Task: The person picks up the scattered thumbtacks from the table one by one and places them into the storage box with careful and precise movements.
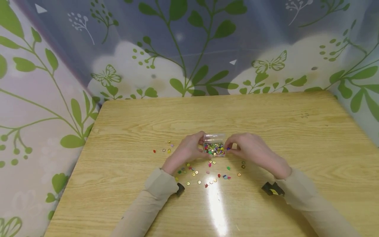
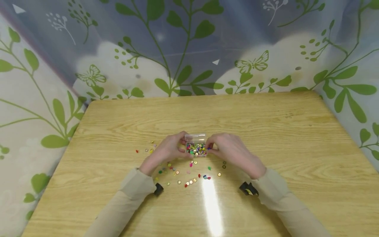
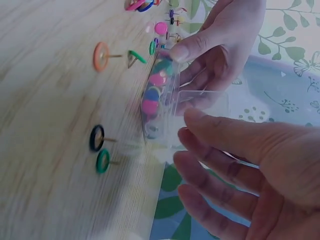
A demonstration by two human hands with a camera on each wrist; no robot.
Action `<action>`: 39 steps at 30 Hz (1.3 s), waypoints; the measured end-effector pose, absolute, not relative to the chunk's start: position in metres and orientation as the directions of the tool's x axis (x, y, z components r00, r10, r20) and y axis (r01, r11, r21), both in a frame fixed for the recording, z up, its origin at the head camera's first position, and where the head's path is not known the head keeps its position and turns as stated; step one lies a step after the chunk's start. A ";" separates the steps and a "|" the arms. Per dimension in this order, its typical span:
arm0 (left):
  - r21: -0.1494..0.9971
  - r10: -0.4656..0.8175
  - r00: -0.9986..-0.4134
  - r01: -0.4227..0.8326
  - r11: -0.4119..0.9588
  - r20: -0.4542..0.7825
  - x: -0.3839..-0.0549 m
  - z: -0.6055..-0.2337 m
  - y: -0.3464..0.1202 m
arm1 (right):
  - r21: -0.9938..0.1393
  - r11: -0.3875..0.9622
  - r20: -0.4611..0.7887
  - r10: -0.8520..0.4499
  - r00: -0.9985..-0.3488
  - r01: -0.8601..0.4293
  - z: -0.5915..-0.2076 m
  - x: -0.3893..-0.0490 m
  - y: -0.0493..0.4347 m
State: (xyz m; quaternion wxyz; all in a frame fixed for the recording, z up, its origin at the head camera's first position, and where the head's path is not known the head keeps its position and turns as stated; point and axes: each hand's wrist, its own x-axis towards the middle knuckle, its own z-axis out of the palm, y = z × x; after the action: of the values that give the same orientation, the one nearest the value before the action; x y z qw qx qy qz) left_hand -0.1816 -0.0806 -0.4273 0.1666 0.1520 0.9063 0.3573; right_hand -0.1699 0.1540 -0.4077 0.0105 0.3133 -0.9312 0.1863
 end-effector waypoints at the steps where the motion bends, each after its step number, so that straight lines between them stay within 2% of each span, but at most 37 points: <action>1: 0.699 0.396 -0.898 0.157 0.698 -0.193 -0.182 -0.428 -0.080 | -0.337 0.733 0.144 -0.581 -0.801 -0.591 -0.407 -0.170 0.153; 12: 0.707 0.394 -0.897 0.148 0.691 -0.198 -0.181 -0.429 -0.078 | -0.343 0.708 0.245 -0.567 -0.787 -0.617 -0.405 -0.172 0.143; 27: 0.709 0.400 -0.896 0.155 0.688 -0.193 -0.181 -0.427 -0.078 | -0.302 0.736 0.268 -0.544 -0.795 -0.606 -0.405 -0.169 0.157; 31: 0.712 0.392 -0.899 0.144 0.687 -0.197 -0.181 -0.426 -0.079 | -0.291 0.729 0.230 -0.575 -0.785 -0.619 -0.402 -0.163 0.169; 39: 0.707 0.387 -0.900 0.142 0.693 -0.199 -0.182 -0.428 -0.079 | -0.311 0.750 0.005 -0.613 -0.790 -0.584 -0.404 -0.153 0.190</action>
State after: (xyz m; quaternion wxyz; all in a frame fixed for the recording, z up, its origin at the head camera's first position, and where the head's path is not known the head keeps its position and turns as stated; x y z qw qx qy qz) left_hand -0.1816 -0.0795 -0.4276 0.1689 0.1462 0.9045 0.3634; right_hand -0.1529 0.1905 -0.4035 -0.0488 0.3202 -0.9341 0.1499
